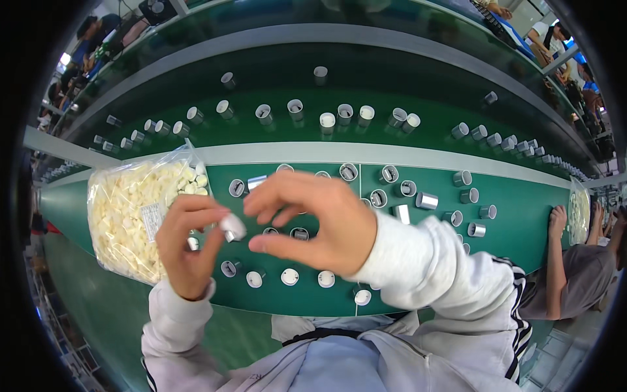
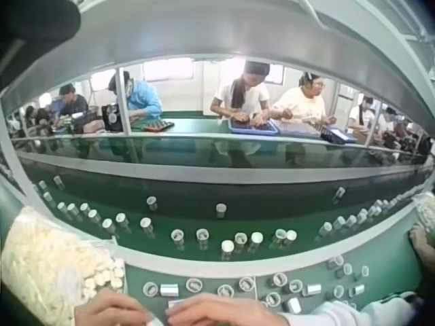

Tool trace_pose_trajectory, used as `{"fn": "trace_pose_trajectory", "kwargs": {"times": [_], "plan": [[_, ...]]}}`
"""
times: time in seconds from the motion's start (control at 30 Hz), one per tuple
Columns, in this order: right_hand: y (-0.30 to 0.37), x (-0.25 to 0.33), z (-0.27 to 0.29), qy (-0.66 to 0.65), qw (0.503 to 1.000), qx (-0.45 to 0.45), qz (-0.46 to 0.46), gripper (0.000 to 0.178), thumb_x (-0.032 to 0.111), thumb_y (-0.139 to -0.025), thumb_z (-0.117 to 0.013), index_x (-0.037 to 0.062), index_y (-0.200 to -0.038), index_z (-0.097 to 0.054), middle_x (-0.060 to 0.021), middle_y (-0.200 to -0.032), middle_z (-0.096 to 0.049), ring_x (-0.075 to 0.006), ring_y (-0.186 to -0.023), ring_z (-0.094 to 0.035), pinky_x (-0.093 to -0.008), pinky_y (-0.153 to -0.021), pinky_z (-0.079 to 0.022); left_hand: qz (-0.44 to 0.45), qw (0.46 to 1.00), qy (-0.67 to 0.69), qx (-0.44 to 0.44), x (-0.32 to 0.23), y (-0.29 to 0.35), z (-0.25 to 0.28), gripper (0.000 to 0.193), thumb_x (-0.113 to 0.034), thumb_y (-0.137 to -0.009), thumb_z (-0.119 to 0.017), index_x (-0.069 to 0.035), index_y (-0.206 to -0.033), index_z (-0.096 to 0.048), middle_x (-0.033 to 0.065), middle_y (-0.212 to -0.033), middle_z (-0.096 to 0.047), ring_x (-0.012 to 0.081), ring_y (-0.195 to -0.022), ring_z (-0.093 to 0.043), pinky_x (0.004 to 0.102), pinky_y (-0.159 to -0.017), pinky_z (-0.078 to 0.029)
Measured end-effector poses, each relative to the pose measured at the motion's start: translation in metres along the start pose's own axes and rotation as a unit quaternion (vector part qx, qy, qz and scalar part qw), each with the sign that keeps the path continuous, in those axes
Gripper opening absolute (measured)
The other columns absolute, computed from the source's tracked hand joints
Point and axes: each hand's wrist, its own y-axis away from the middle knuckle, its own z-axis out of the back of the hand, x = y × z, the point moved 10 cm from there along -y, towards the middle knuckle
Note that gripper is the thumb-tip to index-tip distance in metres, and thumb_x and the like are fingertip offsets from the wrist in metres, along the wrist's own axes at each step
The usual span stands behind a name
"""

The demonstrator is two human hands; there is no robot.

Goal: Assembling small white plastic components into metal housings on a production line.

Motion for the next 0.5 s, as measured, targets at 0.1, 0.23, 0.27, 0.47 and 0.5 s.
{"fn": "trace_pose_trajectory", "kwargs": {"times": [0.1, 0.23, 0.27, 0.47, 0.5], "plan": [[0.011, 0.004, 0.006, -0.059, 0.997, -0.028, 0.031, 0.026, -0.008, -0.078, -0.072, -0.0016, -0.102, -0.065, -0.0158, -0.114, -0.061, -0.0215, -0.101, -0.062, -0.0339, -0.088, -0.051, -0.089, 0.995, 0.045, 0.019, -0.024, -0.019, -0.018, 0.03, 0.007, -0.067, -0.075, -0.002, -0.094, -0.067, 0.0088, -0.09, -0.063, 0.0249, -0.078, -0.06, 0.0312, -0.065, -0.048], [0.022, 0.002, 0.029, -0.08, 0.991, -0.103, 0.02, 0.019, -0.011, -0.076, -0.072, -0.0036, -0.092, -0.066, -0.0167, -0.109, -0.062, -0.024, -0.102, -0.061, -0.0359, -0.091, -0.051, -0.141, 0.987, 0.061, 0.041, -0.026, -0.036, -0.037, 0.032, 0.006, -0.065, -0.076, -0.002, -0.095, -0.067, 0.0085, -0.091, -0.064, 0.0251, -0.08, -0.06, 0.0332, -0.066, -0.049], [0.022, 0.002, 0.036, -0.052, 0.992, -0.116, 0.019, 0.02, -0.011, -0.073, -0.074, -0.003, -0.091, -0.066, -0.0158, -0.106, -0.062, -0.0232, -0.1, -0.061, -0.0346, -0.09, -0.05, -0.155, 0.983, 0.073, 0.057, -0.023, -0.044, -0.044, 0.037, 0.005, -0.065, -0.076, -0.003, -0.099, -0.066, 0.0093, -0.094, -0.064, 0.0259, -0.082, -0.06, 0.0337, -0.067, -0.049], [0.039, 0.047, 0.047, 0.198, 0.964, -0.136, 0.115, 0.024, -0.008, -0.068, -0.078, -0.0001, -0.088, -0.066, -0.0147, -0.101, -0.064, -0.0231, -0.093, -0.063, -0.0312, -0.08, -0.051, -0.015, 0.991, -0.096, 0.087, 0.134, -0.095, -0.067, 0.051, -0.003, -0.07, -0.076, -0.007, -0.118, -0.059, 0.0114, -0.114, -0.063, 0.0297, -0.097, -0.062, 0.0352, -0.082, -0.052], [0.045, 0.054, 0.047, 0.218, 0.956, -0.148, 0.13, 0.024, -0.008, -0.068, -0.078, 0.0004, -0.087, -0.066, -0.0147, -0.1, -0.064, -0.0235, -0.091, -0.064, -0.0314, -0.078, -0.051, -0.028, 0.985, -0.138, 0.1, 0.152, -0.095, -0.074, 0.049, -0.003, -0.071, -0.076, -0.008, -0.117, -0.06, 0.0117, -0.113, -0.064, 0.029, -0.098, -0.062, 0.0354, -0.083, -0.052]]}}
